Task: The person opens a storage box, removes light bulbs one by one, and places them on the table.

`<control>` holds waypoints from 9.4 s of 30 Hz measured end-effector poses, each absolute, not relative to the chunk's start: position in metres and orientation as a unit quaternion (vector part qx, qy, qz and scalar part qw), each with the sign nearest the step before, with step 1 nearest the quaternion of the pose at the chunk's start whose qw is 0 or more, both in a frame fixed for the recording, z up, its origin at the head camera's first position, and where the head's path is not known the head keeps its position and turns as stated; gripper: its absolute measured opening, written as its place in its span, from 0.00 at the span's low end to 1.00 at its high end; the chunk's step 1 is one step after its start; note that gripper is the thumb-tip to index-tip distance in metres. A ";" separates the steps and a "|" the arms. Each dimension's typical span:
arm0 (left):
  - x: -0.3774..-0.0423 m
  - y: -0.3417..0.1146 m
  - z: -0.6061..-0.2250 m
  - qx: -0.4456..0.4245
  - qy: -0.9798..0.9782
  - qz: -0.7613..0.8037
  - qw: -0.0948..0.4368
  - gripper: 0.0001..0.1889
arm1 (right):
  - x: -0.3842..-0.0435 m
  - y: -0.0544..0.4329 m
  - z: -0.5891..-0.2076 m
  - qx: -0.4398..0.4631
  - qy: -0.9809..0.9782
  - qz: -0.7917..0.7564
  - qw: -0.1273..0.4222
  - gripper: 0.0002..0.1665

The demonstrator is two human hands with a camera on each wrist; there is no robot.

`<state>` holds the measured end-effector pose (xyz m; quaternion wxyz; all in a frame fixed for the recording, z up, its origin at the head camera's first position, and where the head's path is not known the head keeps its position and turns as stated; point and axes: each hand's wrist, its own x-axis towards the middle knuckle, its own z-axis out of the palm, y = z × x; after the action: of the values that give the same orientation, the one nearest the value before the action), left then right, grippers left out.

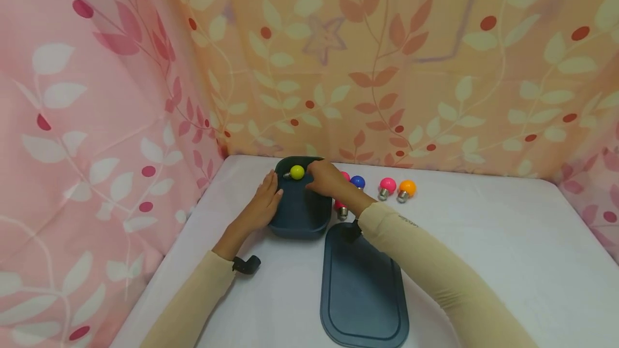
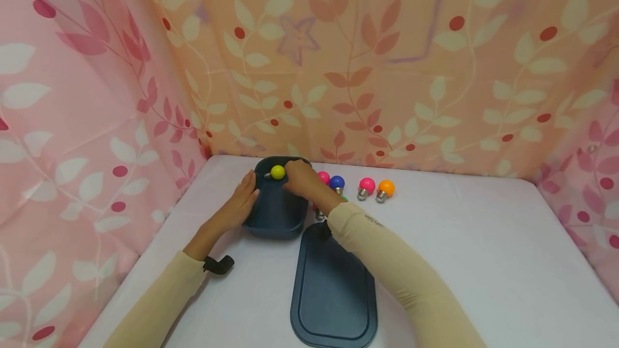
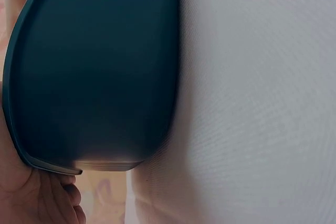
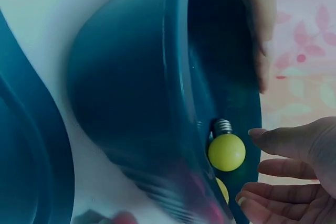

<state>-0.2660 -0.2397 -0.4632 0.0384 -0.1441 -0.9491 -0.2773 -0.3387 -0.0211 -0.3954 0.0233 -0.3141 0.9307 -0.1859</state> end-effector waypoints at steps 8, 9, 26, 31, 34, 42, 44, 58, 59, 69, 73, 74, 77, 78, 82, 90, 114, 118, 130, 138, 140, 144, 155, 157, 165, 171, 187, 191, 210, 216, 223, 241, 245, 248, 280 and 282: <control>-0.266 -0.238 -0.461 -0.146 -0.948 -0.279 0.041 0.33 | -0.339 -0.032 -0.400 -0.291 0.948 -0.126 0.001 0.13; -0.266 -0.238 -0.461 -0.144 -0.949 -0.278 0.040 0.33 | -0.339 -0.033 -0.401 -0.289 0.950 -0.119 -0.001 0.12; -0.265 -0.239 -0.463 -0.138 -0.951 -0.272 0.039 0.34 | -0.335 -0.040 -0.413 -0.270 0.961 -0.047 -0.017 0.11; -0.265 -0.239 -0.463 -0.138 -0.951 -0.273 0.043 0.33 | -0.335 -0.041 -0.417 -0.271 0.962 -0.037 -0.011 0.10; -0.265 -0.239 -0.464 -0.136 -0.951 -0.275 0.041 0.33 | -0.335 -0.041 -0.419 -0.273 0.961 -0.036 -0.005 0.11; -0.265 -0.238 -0.463 -0.137 -0.951 -0.274 0.044 0.33 | -0.331 -0.038 -0.418 -0.280 0.956 -0.085 -0.006 0.13; -0.265 -0.238 -0.463 -0.139 -0.951 -0.274 0.045 0.32 | -0.330 -0.037 -0.416 -0.283 0.953 -0.107 -0.008 0.14; -0.265 -0.240 -0.462 -0.134 -0.950 -0.280 0.031 0.33 | -0.315 -0.016 -0.400 -0.314 0.924 -0.211 -0.053 0.23; -0.265 -0.240 -0.462 -0.135 -0.950 -0.281 0.030 0.33 | -0.314 -0.014 -0.399 -0.313 0.923 -0.219 -0.053 0.24; -0.265 -0.239 -0.464 -0.138 -0.950 -0.280 0.031 0.34 | -0.295 0.010 -0.392 -0.313 0.904 -0.286 -0.047 0.26; -0.265 -0.238 -0.464 -0.138 -0.949 -0.282 0.029 0.33 | -0.288 0.021 -0.389 -0.316 0.896 -0.308 -0.049 0.26; -0.265 -0.238 -0.464 -0.137 -0.949 -0.283 0.028 0.33 | -0.287 0.023 -0.388 -0.318 0.895 -0.309 -0.052 0.26; -0.265 -0.238 -0.463 -0.133 -0.950 -0.282 0.023 0.33 | -0.282 0.031 -0.388 -0.316 0.895 -0.311 -0.056 0.26; -0.265 -0.238 -0.463 -0.131 -0.950 -0.283 0.022 0.34 | -0.281 0.034 -0.388 -0.314 0.894 -0.313 -0.057 0.26; -0.265 -0.239 -0.463 -0.136 -0.949 -0.283 0.025 0.33 | -0.274 0.044 -0.389 -0.305 0.888 -0.338 -0.062 0.27; -0.263 -0.241 -0.464 -0.135 -0.946 -0.292 0.027 0.33 | -0.262 0.064 -0.392 -0.291 0.877 -0.374 -0.076 0.28; -0.265 -0.240 -0.463 -0.134 -0.949 -0.285 0.019 0.35 | -0.234 0.127 -0.416 -0.249 0.891 -0.364 -0.113 0.28; -0.265 -0.240 -0.463 -0.133 -0.948 -0.289 0.019 0.34 | -0.231 0.134 -0.421 -0.242 0.893 -0.361 -0.113 0.26; -0.265 -0.242 -0.464 -0.133 -0.948 -0.288 0.027 0.34 | -0.230 0.158 -0.434 -0.212 0.900 -0.363 -0.115 0.28; -0.265 -0.242 -0.465 -0.137 -0.947 -0.290 0.025 0.34 | -0.234 0.166 -0.448 -0.193 0.907 -0.364 -0.089 0.25; -0.266 -0.242 -0.466 -0.138 -0.947 -0.290 0.025 0.34 | -0.236 0.168 -0.450 -0.191 0.908 -0.363 -0.084 0.25; -0.265 -0.241 -0.464 -0.137 -0.947 -0.291 0.022 0.34 | -0.239 0.170 -0.454 -0.189 0.908 -0.368 -0.071 0.25; -0.266 -0.240 -0.464 -0.136 -0.949 -0.284 0.024 0.34 | -0.251 0.166 -0.464 -0.162 0.908 -0.384 -0.037 0.24; -0.266 -0.240 -0.464 -0.134 -0.949 -0.283 0.023 0.35 | -0.253 0.166 -0.465 -0.158 0.909 -0.383 -0.035 0.25; -0.264 -0.240 -0.462 -0.135 -0.949 -0.285 0.022 0.34 | -0.259 0.164 -0.469 -0.145 0.912 -0.383 -0.037 0.25; -0.265 -0.239 -0.462 -0.139 -0.948 -0.285 0.023 0.35 | -0.261 0.163 -0.470 -0.146 0.913 -0.380 -0.038 0.26; -0.266 -0.240 -0.462 -0.137 -0.946 -0.292 0.019 0.35 | -0.264 0.165 -0.473 -0.143 0.908 -0.392 -0.018 0.26; -0.265 -0.240 -0.461 -0.144 -0.944 -0.296 0.025 0.34 | -0.264 0.165 -0.474 -0.142 0.910 -0.389 -0.017 0.27; -0.263 -0.240 -0.461 -0.144 -0.945 -0.293 0.027 0.34 | -0.265 0.166 -0.481 -0.135 0.897 -0.419 -0.021 0.26; -0.264 -0.241 -0.463 -0.145 -0.946 -0.287 0.022 0.36 | -0.265 0.167 -0.478 -0.130 0.900 -0.416 -0.021 0.26; -0.264 -0.242 -0.464 -0.145 -0.944 -0.295 0.026 0.34 | -0.263 0.169 -0.471 -0.126 0.903 -0.410 -0.033 0.26; -0.267 -0.238 -0.467 -0.145 -0.941 -0.304 0.024 0.34 | -0.254 0.170 -0.437 -0.137 0.904 -0.402 -0.055 0.23; -0.268 -0.238 -0.468 -0.149 -0.943 -0.296 0.032 0.34 | -0.252 0.159 -0.426 -0.158 0.902 -0.397 -0.062 0.22; -0.267 -0.239 -0.466 -0.151 -0.944 -0.292 0.035 0.35 | -0.254 0.147 -0.416 -0.183 0.902 -0.387 -0.066 0.22; -0.262 -0.238 -0.463 -0.143 -0.942 -0.302 0.035 0.34 | -0.336 0.026 -0.384 -0.320 0.883 -0.343 0.023 0.19; -0.262 -0.238 -0.462 -0.143 -0.941 -0.306 0.035 0.33 | -0.342 0.018 -0.386 -0.320 0.883 -0.343 0.025 0.19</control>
<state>-0.2617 -0.2378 -0.4623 0.0346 -0.1435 -0.9406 -0.3059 -0.3421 0.0180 -0.3857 0.0247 -0.3202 0.8827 -0.3432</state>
